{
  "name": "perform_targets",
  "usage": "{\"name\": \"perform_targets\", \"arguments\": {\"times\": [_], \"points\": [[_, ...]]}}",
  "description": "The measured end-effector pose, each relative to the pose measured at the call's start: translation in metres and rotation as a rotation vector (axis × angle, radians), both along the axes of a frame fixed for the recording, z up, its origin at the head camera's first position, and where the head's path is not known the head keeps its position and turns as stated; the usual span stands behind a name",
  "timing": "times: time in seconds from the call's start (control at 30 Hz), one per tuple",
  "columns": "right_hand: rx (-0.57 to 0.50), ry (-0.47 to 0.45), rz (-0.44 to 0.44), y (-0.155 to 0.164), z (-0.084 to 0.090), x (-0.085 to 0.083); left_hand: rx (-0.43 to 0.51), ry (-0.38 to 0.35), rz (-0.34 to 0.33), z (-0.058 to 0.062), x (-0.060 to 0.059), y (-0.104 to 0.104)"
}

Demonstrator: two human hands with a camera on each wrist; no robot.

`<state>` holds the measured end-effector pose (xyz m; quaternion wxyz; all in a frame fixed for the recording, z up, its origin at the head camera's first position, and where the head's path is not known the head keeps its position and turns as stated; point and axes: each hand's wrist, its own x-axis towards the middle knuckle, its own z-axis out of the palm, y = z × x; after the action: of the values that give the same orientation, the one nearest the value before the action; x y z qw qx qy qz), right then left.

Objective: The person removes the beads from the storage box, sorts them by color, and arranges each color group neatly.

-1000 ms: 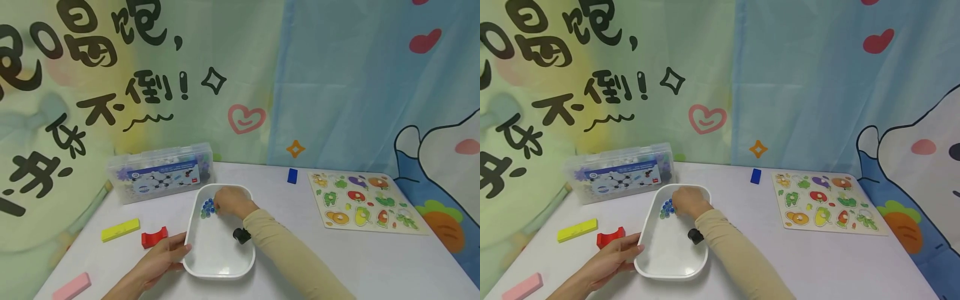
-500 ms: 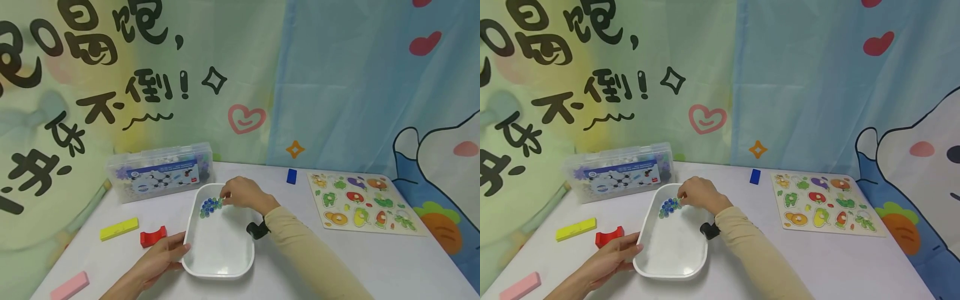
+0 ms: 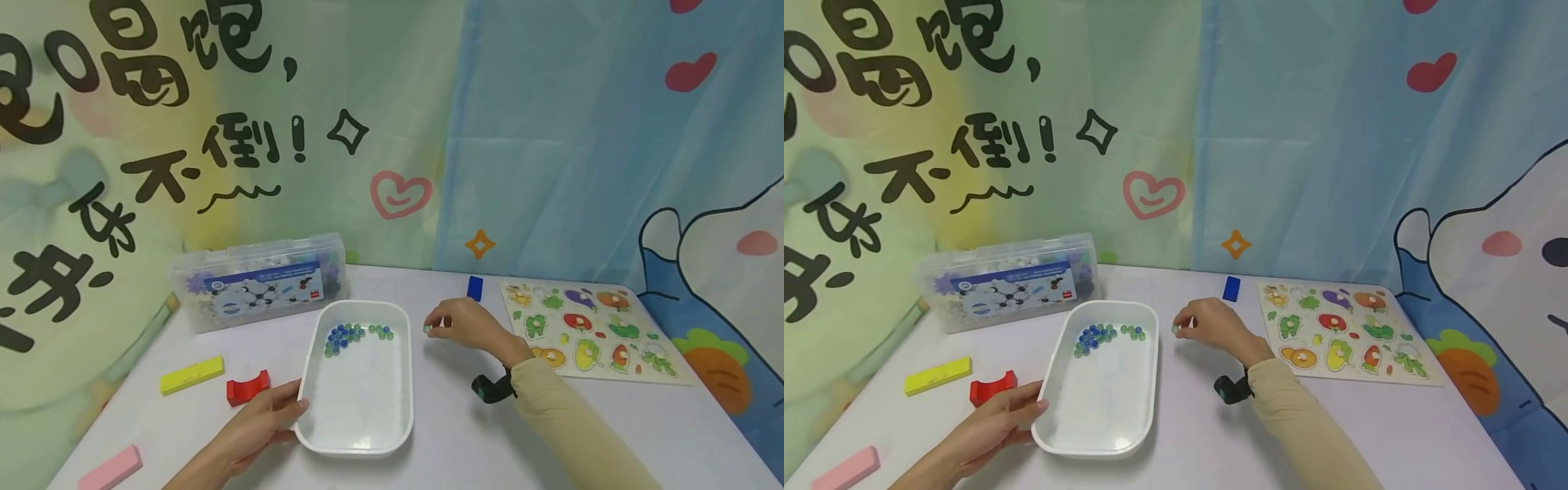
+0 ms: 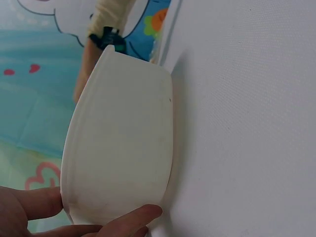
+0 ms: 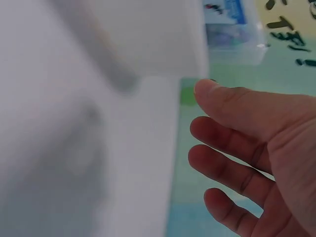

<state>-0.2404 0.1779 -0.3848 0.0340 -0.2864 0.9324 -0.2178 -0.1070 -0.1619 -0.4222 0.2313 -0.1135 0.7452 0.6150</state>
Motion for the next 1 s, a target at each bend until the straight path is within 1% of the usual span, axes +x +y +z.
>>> {"name": "perform_targets", "arguments": {"times": [0.17, 0.27, 0.33, 0.47, 0.53, 0.8, 1.0], "points": [[-0.001, 0.005, 0.017, 0.016, -0.031, 0.008, -0.016, -0.01, 0.0, 0.001, 0.0, 0.001], [-0.009, 0.013, 0.023, 0.019, -0.042, 0.013, -0.016, -0.012, -0.01, 0.001, 0.0, 0.001], [-0.012, 0.003, 0.005, 0.02, -0.047, 0.016, -0.014, -0.012, -0.016, 0.001, 0.0, 0.0], [-0.022, -0.022, -0.041, 0.021, -0.053, 0.02, -0.011, -0.013, -0.012, 0.002, 0.0, 0.0], [-0.025, -0.025, -0.049, 0.021, -0.056, 0.021, -0.011, -0.014, -0.009, 0.002, 0.0, 0.0], [-0.019, 0.02, -0.026, 0.02, -0.063, 0.022, -0.015, -0.009, -0.008, 0.001, 0.0, 0.001], [-0.032, 0.019, -0.026, 0.019, -0.064, 0.023, -0.014, -0.011, -0.006, 0.001, 0.0, 0.0]]}}
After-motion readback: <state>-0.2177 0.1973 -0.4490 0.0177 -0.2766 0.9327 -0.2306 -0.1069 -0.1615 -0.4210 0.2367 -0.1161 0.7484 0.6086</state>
